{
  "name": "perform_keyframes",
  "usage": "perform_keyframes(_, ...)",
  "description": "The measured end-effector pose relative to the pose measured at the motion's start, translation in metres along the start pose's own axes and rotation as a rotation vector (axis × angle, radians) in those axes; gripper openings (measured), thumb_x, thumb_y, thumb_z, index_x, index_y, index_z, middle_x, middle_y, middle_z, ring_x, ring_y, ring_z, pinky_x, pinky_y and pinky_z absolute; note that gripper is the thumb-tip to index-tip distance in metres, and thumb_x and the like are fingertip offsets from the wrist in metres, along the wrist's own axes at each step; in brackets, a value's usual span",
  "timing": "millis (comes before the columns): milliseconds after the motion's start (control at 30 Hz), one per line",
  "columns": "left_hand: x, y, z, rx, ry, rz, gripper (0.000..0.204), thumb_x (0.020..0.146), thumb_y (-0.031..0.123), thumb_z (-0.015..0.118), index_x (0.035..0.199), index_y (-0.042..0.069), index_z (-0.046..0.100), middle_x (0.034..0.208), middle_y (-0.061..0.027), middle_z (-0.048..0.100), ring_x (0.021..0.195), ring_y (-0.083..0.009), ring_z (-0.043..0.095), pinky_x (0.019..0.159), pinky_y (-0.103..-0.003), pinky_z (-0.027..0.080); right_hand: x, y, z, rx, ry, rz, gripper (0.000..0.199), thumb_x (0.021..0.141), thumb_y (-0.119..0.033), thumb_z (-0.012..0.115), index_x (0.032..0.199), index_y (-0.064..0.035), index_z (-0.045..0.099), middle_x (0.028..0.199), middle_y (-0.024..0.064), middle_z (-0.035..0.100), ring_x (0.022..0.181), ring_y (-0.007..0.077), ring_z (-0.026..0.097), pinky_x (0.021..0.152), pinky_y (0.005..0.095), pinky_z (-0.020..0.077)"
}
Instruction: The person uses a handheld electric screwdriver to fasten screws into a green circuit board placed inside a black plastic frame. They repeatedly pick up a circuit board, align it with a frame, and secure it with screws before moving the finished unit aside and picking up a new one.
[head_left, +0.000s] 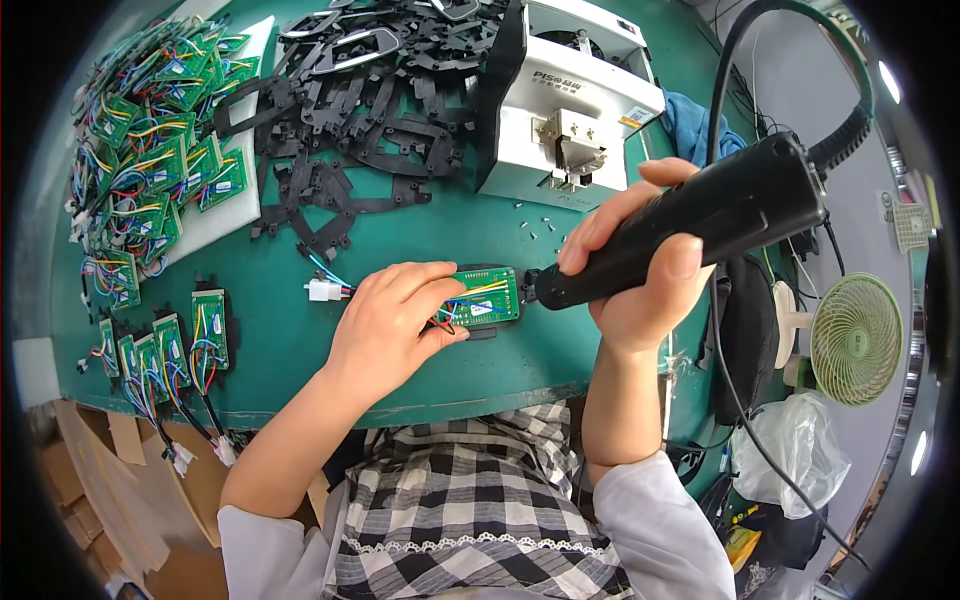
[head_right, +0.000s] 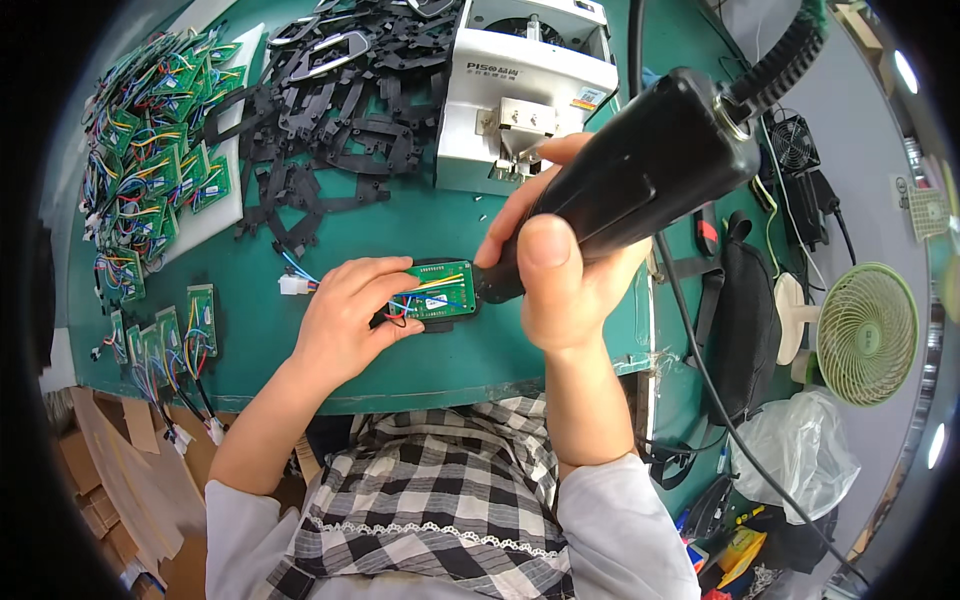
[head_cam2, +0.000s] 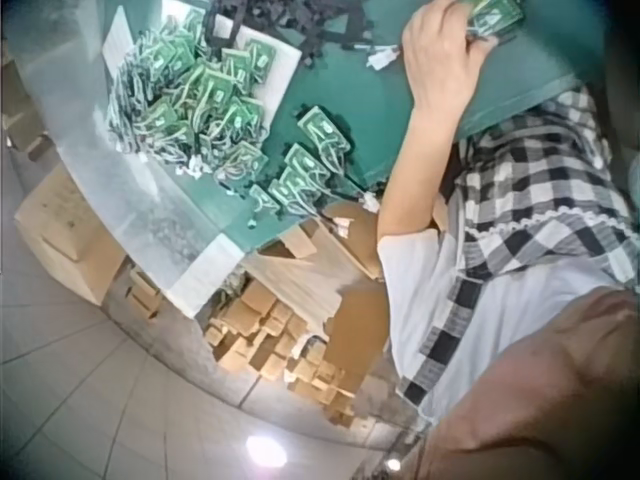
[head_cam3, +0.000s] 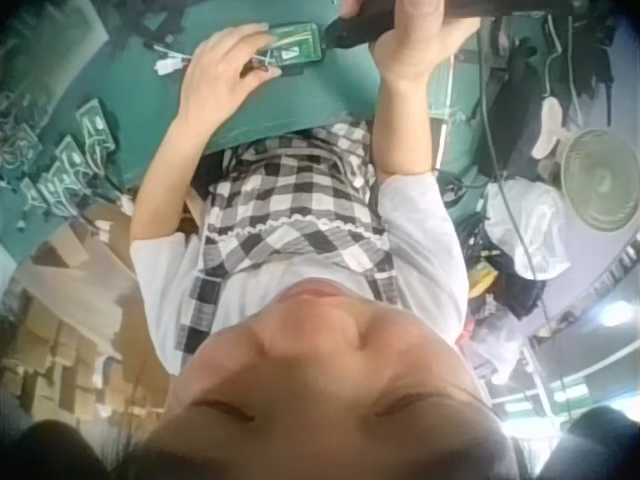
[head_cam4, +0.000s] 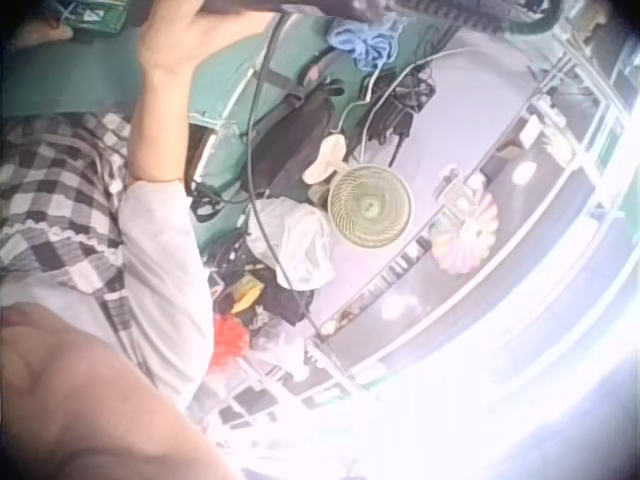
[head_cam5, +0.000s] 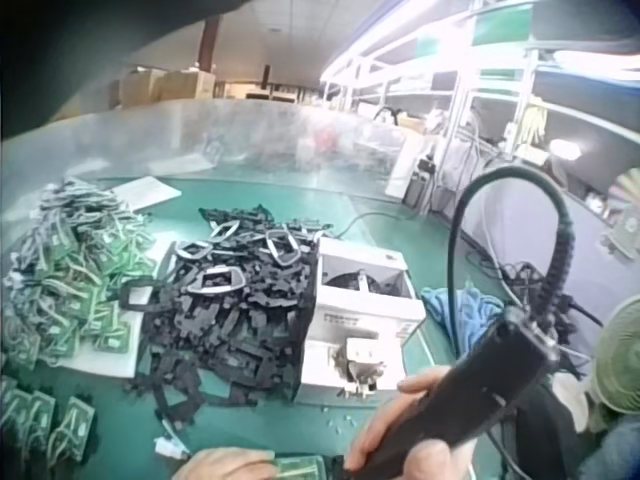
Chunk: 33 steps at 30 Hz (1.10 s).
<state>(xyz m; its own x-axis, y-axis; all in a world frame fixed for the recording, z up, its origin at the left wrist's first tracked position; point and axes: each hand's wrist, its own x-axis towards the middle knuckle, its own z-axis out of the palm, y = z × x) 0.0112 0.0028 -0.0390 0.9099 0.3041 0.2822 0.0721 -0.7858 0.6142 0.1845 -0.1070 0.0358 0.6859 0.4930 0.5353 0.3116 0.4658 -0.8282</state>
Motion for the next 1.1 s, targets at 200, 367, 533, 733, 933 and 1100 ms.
perform_keyframes(200, -0.002, -0.001, 0.001, 0.001, 0.010, -0.010, 0.043, 0.066, 0.022, 0.079, 0.103, 0.007, 0.063, 0.117, -0.0074, 0.061, 0.105, -0.0280, 0.057, 0.089, -0.041, 0.045, -0.013, 0.004, 0.001, -0.016, -0.028, 0.058, 0.065, 0.083, -0.049, 0.065, 0.108, 0.0077, 0.045, 0.056, 0.0059, 0.056, 0.045, 0.0112, 0.053, 0.043, 0.0221, 0.0397)
perform_keyframes(367, -0.001, 0.001, 0.000, -0.003, -0.003, -0.026, 0.042, 0.067, 0.022, 0.079, 0.103, 0.007, 0.064, 0.117, -0.0073, 0.062, 0.106, -0.0280, 0.057, 0.090, -0.041, 0.045, -0.028, 0.003, 0.001, -0.023, -0.071, 0.071, 0.072, 0.078, -0.057, 0.067, 0.110, 0.0030, 0.042, 0.063, 0.0092, 0.056, 0.048, 0.0161, 0.055, 0.045, 0.0278, 0.0469)
perform_keyframes(533, 0.000, 0.001, 0.000, 0.000, -0.010, -0.018, 0.042, 0.067, 0.021, 0.079, 0.103, 0.007, 0.064, 0.117, -0.0076, 0.062, 0.106, -0.0283, 0.057, 0.090, -0.041, 0.045, -0.032, -0.001, -0.003, 0.021, -0.140, 0.117, 0.076, 0.075, -0.064, 0.068, 0.109, -0.0015, 0.041, 0.063, 0.0101, 0.055, 0.048, 0.0183, 0.056, 0.047, 0.0294, 0.0504)
perform_keyframes(733, 0.001, -0.005, -0.002, -0.025, -0.023, 0.033, 0.043, 0.067, 0.020, 0.079, 0.104, 0.006, 0.063, 0.117, -0.0082, 0.061, 0.105, -0.0291, 0.058, 0.090, -0.041, 0.045, 0.004, -0.001, -0.012, -0.112, 0.009, 0.008, 0.069, 0.088, -0.063, 0.045, 0.117, -0.0009, 0.038, 0.061, 0.0116, 0.052, 0.046, 0.0212, 0.053, 0.045, 0.0339, 0.0472)
perform_keyframes(933, 0.003, 0.002, -0.005, 0.069, 0.064, -0.033, 0.054, 0.058, 0.025, 0.084, 0.103, 0.007, 0.059, 0.107, -0.0091, 0.059, 0.100, -0.0308, 0.056, 0.087, -0.041, 0.043, 0.075, -0.010, -0.012, -0.278, 0.115, -0.359, 0.074, 0.086, -0.061, 0.053, 0.110, 0.0086, 0.039, 0.061, 0.0134, 0.056, 0.046, 0.0219, 0.057, 0.045, 0.0310, 0.0493)
perform_keyframes(1100, 0.001, -0.001, -0.002, 0.094, 0.064, -0.031, 0.054, 0.056, 0.026, 0.086, 0.098, 0.008, 0.058, 0.102, -0.0078, 0.058, 0.094, -0.0289, 0.055, 0.082, -0.040, 0.042, 0.080, 0.000, 0.005, -0.247, 0.103, -0.377, 0.060, 0.088, -0.049, 0.056, 0.102, 0.0084, 0.045, 0.057, 0.0116, 0.056, 0.043, 0.0182, 0.056, 0.044, 0.0273, 0.0459)
